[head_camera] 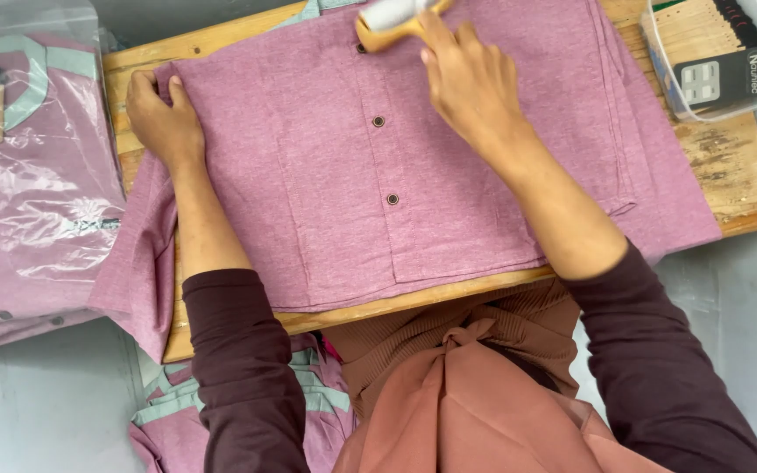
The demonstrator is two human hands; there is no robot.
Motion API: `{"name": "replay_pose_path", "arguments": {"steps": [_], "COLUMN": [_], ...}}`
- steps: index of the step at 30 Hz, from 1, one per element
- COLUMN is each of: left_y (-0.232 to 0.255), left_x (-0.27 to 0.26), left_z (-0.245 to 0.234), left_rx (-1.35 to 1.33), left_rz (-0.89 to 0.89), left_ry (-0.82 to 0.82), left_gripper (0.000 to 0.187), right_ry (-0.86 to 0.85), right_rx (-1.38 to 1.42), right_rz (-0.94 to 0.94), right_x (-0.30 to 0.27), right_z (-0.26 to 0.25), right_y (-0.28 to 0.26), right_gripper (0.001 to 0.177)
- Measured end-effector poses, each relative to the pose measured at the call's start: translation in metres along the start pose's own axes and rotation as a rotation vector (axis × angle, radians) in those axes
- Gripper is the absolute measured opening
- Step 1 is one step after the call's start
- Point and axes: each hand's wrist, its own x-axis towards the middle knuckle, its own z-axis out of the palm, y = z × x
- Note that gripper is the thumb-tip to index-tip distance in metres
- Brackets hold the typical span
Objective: Using a lint roller to remove debris from a pink shirt on a wooden workbench.
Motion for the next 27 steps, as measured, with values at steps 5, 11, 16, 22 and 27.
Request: {"name": "replay_pose_path", "arguments": {"steps": [5,11,16,22,27], "left_y": [0.008,0.002,0.003,0.004,0.000], "left_x": [-0.002,-0.002,-0.001,-0.001,-0.001], "left_z": [-0.007,-0.002,-0.003,-0.004,-0.001], "left_rx": [-0.007,0.008,0.003,0.003,0.010], "left_rz": [0.002,0.041,0.040,0.025,0.004], "left_ry": [-0.002,0.004,0.003,-0.007,-0.013], "left_gripper": [0.023,0.024,0.024,0.024,0.024], "right_ry": [-0.111,-0.316,-0.303,-0.036,0.023], "right_rx": [-0.036,-0.223,-0.170,-0.022,0.010], "right_rz": [0.003,0.083,0.060,-0.016,-0.067], "right_x": [-0.098,-0.171,-0.125,-0.007,-0.006], "right_z": [-0.060,-0.135,-0.099,-0.015,-0.001], "right_y": [0.000,0.019,0.022,0.014,0.018], "right_gripper": [0.043,0.046,0.048,0.035,0.033]}}
